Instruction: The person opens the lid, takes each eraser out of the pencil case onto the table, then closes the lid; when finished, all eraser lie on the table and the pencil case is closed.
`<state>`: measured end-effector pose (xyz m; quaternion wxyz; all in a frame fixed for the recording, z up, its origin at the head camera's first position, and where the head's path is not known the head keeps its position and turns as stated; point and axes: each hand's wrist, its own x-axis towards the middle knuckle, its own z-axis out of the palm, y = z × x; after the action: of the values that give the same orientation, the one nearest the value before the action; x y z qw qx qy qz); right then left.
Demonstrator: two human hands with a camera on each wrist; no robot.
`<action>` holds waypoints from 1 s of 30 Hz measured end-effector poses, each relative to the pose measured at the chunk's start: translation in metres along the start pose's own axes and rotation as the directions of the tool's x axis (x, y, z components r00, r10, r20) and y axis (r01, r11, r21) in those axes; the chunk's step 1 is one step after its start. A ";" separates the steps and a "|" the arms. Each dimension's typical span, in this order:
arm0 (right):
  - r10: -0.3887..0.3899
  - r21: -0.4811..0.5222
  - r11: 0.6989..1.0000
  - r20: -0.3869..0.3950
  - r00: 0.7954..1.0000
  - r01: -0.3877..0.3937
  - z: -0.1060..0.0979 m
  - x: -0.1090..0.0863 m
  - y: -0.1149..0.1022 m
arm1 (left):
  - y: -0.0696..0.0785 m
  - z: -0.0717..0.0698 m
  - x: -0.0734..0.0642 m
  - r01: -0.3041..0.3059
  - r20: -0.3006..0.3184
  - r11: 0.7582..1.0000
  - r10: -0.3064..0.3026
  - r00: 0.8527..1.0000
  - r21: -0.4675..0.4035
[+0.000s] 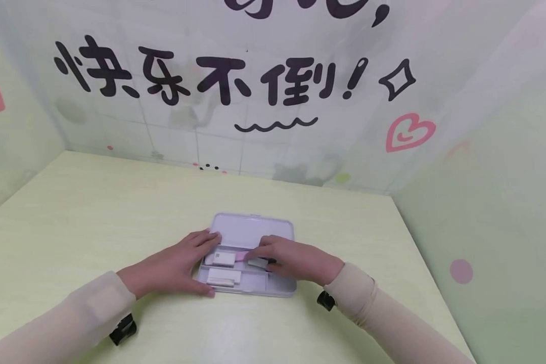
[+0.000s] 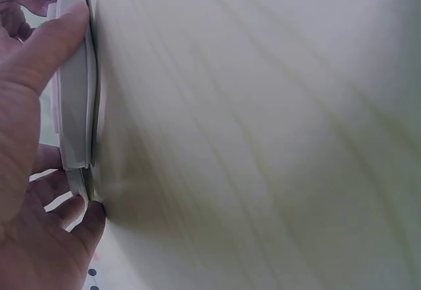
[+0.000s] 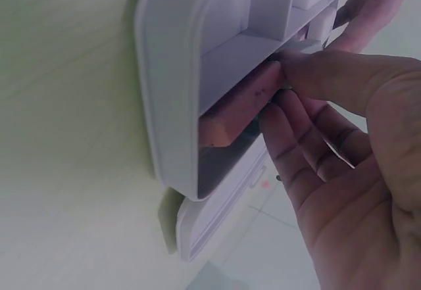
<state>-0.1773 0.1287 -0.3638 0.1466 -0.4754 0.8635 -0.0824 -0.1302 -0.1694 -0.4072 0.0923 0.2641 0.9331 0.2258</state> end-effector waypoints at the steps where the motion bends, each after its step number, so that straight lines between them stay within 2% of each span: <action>1: -0.003 -0.002 1.000 -0.006 1.000 0.003 0.001 0.000 0.001 | -0.001 0.001 0.000 -0.001 0.000 1.000 0.001 1.000 0.000; 5: -0.007 -0.001 1.000 -0.035 0.999 0.007 0.004 -0.001 0.003 | -0.003 0.002 0.000 -0.003 -0.003 1.000 0.003 1.000 0.003; 13: 0.042 0.119 0.992 -0.061 0.997 -0.034 0.004 -0.002 0.007 | -0.002 0.002 -0.001 -0.001 -0.008 1.000 0.001 1.000 0.009; 15: 0.062 0.175 0.983 -0.069 0.996 -0.049 0.004 -0.003 0.010 | -0.002 0.002 -0.001 -0.001 -0.008 1.000 0.001 1.000 0.010; 19: 0.122 0.311 0.946 -0.090 0.988 -0.089 0.003 -0.009 0.021 | -0.002 0.003 -0.001 0.001 -0.006 1.000 -0.001 1.000 0.015; 22: 0.157 0.364 0.926 -0.142 0.977 -0.096 0.000 -0.015 0.032 | -0.001 0.003 -0.002 0.000 -0.009 1.000 0.000 1.000 0.015; 24: 0.178 0.367 0.925 -0.188 0.966 -0.099 -0.002 -0.019 0.041 | -0.001 0.003 -0.002 -0.002 -0.013 1.000 0.002 1.000 0.015; 27: 0.221 0.364 0.923 -0.247 0.944 -0.121 -0.005 -0.025 0.057 | -0.001 0.003 -0.002 -0.006 -0.016 1.000 0.006 1.000 0.011; 30: 0.285 0.364 0.915 -0.278 0.917 -0.174 -0.005 -0.032 0.076 | -0.001 0.003 -0.002 -0.008 -0.016 1.000 0.008 1.000 0.006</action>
<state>-0.2231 0.1962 -0.3748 0.0890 -0.3177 0.8997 -0.2858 -0.1283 -0.1702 -0.4102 0.0830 0.2664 0.9334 0.2257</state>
